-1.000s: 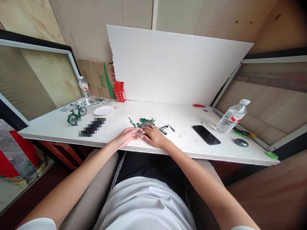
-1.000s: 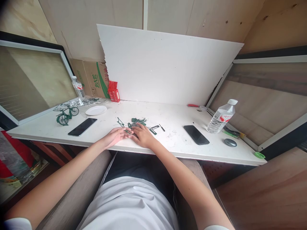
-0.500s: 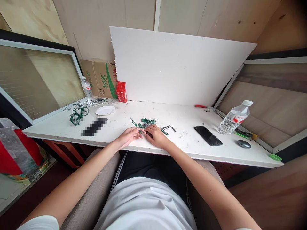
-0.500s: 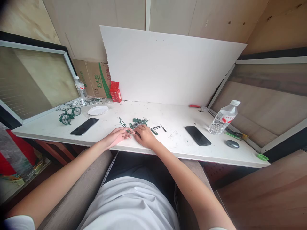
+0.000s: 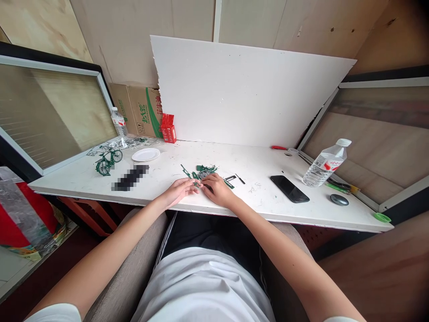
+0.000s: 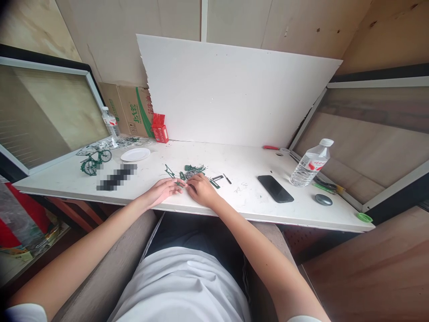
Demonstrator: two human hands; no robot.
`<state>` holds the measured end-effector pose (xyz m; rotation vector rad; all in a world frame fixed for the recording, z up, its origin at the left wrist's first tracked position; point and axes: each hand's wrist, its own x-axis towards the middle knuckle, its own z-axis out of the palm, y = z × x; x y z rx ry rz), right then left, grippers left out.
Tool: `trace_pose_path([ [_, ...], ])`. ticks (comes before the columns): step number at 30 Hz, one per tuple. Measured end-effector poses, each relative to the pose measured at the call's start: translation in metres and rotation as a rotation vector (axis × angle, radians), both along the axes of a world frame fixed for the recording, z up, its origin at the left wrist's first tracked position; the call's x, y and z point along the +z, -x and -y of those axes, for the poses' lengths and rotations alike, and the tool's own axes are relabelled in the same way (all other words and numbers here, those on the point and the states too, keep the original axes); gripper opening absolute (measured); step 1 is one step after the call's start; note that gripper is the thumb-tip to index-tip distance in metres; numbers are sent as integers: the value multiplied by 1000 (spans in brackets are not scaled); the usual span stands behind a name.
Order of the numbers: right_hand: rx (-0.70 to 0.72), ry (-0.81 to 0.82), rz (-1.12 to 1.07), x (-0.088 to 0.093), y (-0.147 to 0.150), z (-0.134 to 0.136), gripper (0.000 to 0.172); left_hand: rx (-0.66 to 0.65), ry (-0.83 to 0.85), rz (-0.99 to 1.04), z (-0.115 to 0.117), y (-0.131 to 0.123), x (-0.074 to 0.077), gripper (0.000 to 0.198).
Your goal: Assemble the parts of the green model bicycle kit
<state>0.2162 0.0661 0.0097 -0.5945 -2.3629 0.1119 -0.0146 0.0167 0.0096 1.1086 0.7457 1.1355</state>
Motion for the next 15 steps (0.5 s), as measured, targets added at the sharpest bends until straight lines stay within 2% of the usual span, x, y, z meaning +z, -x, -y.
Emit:
trace_pose_path([
  [10,16,-22,-98,1,2,-2,30,19,8,-7,2,-3,4,38],
  [15,19,-19,-153,1,1,-2,32,125,29,-15,3,-7,4,45],
])
